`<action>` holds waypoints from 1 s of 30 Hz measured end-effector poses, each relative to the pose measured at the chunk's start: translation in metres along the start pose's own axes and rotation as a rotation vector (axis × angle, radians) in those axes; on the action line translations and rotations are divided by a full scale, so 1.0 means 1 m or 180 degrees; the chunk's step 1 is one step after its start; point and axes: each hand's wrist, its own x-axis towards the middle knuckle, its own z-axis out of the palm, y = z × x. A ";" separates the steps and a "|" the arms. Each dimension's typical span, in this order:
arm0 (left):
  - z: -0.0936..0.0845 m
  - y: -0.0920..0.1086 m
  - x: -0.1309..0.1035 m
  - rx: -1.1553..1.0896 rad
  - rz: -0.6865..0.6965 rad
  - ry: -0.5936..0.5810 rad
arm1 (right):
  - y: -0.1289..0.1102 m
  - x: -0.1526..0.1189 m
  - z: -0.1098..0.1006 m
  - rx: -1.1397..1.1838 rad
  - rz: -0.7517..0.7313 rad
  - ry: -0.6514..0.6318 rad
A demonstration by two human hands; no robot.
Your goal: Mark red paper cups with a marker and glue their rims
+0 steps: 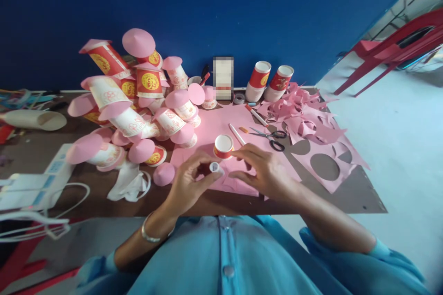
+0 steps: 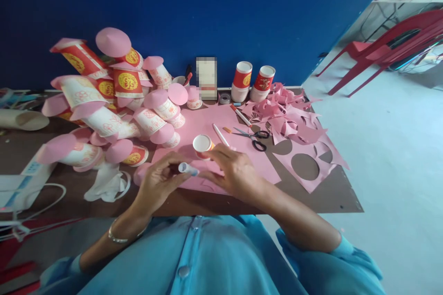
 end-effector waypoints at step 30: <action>0.024 -0.017 -0.003 -0.1979 -0.1175 0.0357 | -0.021 -0.024 0.042 -0.0228 -0.0658 0.1061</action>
